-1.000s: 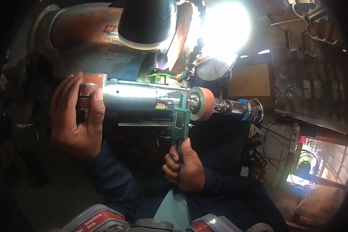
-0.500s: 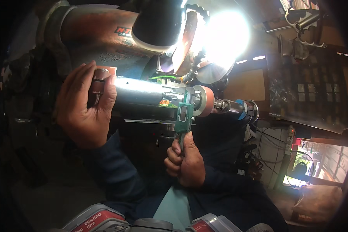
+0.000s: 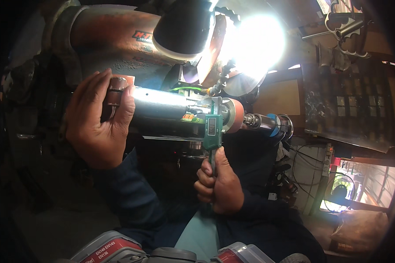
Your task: The person measures a metal component on a lathe using a digital caliper, then turns various dials on the machine to reposition the workpiece for further processing.
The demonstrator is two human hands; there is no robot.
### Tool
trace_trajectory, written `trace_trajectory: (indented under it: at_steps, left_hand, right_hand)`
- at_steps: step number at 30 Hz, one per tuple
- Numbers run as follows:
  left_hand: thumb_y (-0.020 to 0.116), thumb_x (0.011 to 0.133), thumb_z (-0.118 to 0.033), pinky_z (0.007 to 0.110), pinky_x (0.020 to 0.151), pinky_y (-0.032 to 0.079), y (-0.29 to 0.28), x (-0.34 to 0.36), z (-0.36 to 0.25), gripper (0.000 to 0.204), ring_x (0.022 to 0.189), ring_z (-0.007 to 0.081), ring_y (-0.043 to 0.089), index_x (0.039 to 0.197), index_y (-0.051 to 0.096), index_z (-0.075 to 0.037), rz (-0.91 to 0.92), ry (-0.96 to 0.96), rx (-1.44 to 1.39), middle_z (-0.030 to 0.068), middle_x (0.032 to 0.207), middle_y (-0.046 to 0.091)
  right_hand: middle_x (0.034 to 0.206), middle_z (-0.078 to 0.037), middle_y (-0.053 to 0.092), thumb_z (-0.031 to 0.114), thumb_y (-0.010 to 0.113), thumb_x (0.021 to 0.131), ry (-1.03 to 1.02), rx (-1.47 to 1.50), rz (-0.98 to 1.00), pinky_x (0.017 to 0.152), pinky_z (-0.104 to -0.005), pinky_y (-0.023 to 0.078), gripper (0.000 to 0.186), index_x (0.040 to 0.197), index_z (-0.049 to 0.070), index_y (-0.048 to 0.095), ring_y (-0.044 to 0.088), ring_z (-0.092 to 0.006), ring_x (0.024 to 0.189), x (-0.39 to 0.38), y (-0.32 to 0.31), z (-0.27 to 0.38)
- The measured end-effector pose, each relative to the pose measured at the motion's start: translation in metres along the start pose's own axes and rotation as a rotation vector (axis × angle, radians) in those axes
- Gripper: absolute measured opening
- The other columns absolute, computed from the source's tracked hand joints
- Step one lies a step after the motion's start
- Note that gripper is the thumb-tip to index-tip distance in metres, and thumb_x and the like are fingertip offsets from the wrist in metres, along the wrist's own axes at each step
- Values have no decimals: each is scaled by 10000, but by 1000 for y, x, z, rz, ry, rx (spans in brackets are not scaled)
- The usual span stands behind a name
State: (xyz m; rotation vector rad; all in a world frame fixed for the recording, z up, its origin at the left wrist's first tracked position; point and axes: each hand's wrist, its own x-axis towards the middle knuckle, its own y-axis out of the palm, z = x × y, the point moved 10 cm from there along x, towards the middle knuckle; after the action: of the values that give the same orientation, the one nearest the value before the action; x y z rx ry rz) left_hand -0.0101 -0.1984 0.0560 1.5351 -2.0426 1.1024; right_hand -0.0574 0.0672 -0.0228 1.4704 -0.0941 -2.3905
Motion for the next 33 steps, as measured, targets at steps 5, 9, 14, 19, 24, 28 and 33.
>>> trace_trajectory:
  at_steps: [5, 9, 14, 19, 24, 28, 33]
  left_hand:
    - [824, 767, -100, 385, 852, 548, 0, 1, -2, 325, 931, 289, 705, 1041, 718, 38, 20, 14, 18, 116, 897, 743]
    - [824, 767, -100, 385, 853, 550, 1, 2, -1, 328, 925, 293, 705, 1046, 719, 39, 25, 20, -1, 116, 896, 743]
    - [817, 775, -95, 388, 860, 551, 1, 3, -4, 321, 926, 294, 704, 1045, 717, 47, 36, 17, 7, 117, 889, 742]
    - [810, 783, -93, 386, 862, 551, 2, 3, -3, 317, 920, 292, 703, 1047, 715, 52, 45, 19, 0, 120, 883, 741]
    - [806, 786, -84, 383, 867, 551, 2, 3, -2, 312, 917, 286, 702, 1050, 713, 53, 48, 4, -12, 119, 881, 741]
    - [805, 785, -79, 384, 867, 551, 3, 3, -1, 307, 916, 284, 703, 1048, 714, 51, 49, 5, -9, 121, 882, 741]
    - [808, 781, -75, 384, 865, 551, 2, 4, -1, 306, 922, 288, 705, 1047, 719, 47, 26, 26, -25, 125, 890, 739]
  right_hand:
    - [579, 64, 237, 668, 327, 1007, 112, 16, -17, 413, -251, 184, 541, 809, 171, 408, 201, -69, 454, -10, 0, 10]
    - [581, 63, 241, 664, 324, 1010, 112, -11, -47, 412, -250, 181, 539, 808, 172, 406, 202, -70, 455, -13, 3, 12]
    - [568, 62, 251, 682, 330, 998, -23, -25, -94, 393, -250, 159, 546, 791, 179, 385, 187, -71, 432, -3, 0, 3]
    - [577, 60, 259, 691, 320, 994, -95, -13, -70, 395, -254, 181, 552, 797, 180, 389, 203, -77, 435, 7, 0, -6]
    - [576, 57, 257, 690, 318, 995, -45, 53, -82, 392, -254, 181, 554, 800, 177, 394, 206, -77, 435, 6, 2, -8]
    - [574, 50, 249, 687, 326, 995, -106, -10, -104, 395, -256, 178, 556, 801, 171, 395, 202, -77, 437, 10, -1, -7]
    - [573, 49, 245, 685, 330, 995, -149, -37, -75, 396, -257, 172, 556, 802, 168, 395, 194, -77, 437, 12, -2, -8]
